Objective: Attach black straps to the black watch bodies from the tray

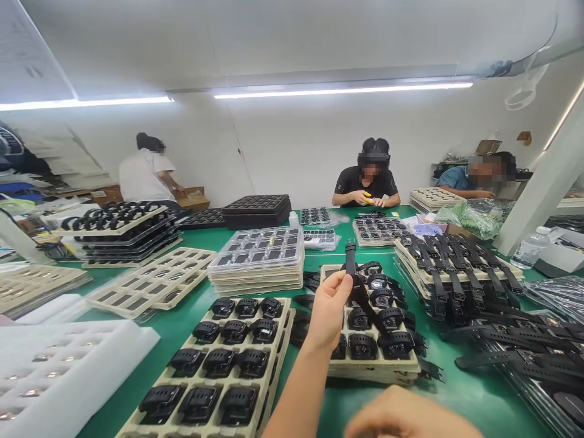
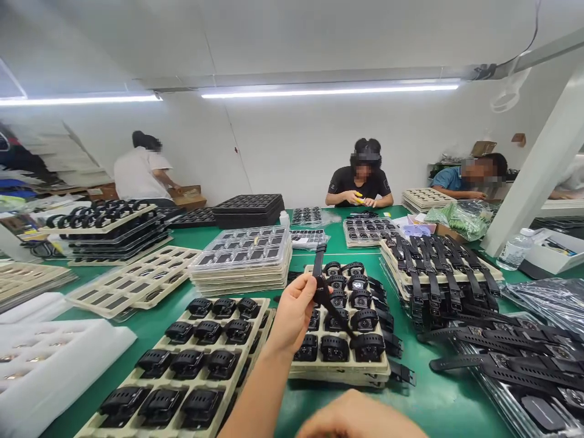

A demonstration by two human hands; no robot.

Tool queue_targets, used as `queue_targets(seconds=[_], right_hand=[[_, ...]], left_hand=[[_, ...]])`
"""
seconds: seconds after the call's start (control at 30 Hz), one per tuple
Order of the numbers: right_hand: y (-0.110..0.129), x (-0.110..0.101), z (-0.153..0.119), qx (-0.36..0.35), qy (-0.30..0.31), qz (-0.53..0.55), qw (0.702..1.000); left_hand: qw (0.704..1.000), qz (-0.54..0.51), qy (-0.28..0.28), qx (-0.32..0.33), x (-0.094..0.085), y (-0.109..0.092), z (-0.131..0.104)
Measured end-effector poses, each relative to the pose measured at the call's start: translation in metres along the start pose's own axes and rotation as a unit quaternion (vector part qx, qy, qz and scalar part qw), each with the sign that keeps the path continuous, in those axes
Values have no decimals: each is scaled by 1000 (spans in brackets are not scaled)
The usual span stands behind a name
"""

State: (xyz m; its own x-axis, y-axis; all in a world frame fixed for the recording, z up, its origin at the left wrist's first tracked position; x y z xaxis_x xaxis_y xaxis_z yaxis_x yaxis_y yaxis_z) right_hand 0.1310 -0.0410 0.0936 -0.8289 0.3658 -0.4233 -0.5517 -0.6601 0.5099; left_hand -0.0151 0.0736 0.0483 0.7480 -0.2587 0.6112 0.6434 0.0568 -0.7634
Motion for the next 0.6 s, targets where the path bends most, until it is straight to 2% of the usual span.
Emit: queue_targets(seconds=[0.07, 0.13, 0.27, 0.37, 0.43, 0.5, 0.6], right_hand=[[-16, 6, 2, 78, -11, 93, 993], [-38, 14, 9, 159, -25, 181, 970], [-78, 39, 14, 301, -39, 348, 887], [-92, 57, 14, 352, -44, 412, 839], [-97, 62, 17, 364, -58, 411, 834], [-100, 63, 22, 360, -60, 397, 842], [-103, 59, 33, 314, -54, 339, 885]], left_hand=[[999, -27, 15, -19, 6, 4, -2], [998, -40, 40, -39, 12, 7, -4], [994, -6, 91, -65, 19, 7, -7], [989, 34, 122, -75, 21, 7, -9], [987, 40, 135, -73, 20, 5, -9], [986, 46, 146, -67, 19, 2, -9], [978, 100, 172, -59, 17, -2, -9]])
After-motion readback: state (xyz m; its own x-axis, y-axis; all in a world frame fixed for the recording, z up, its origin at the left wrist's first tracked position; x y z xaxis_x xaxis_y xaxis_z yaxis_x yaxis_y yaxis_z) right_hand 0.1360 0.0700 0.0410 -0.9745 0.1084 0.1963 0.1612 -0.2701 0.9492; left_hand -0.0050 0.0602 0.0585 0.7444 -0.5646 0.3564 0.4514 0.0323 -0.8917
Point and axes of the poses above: each hand's wrist, its own z-axis towards the middle knuckle, its own x-axis out of the palm, y = z × x, the point moved 7 cm from there along z, towards the middle knuckle, and after that the axes turned 12 degrees about -z, right-handed, at the moved point
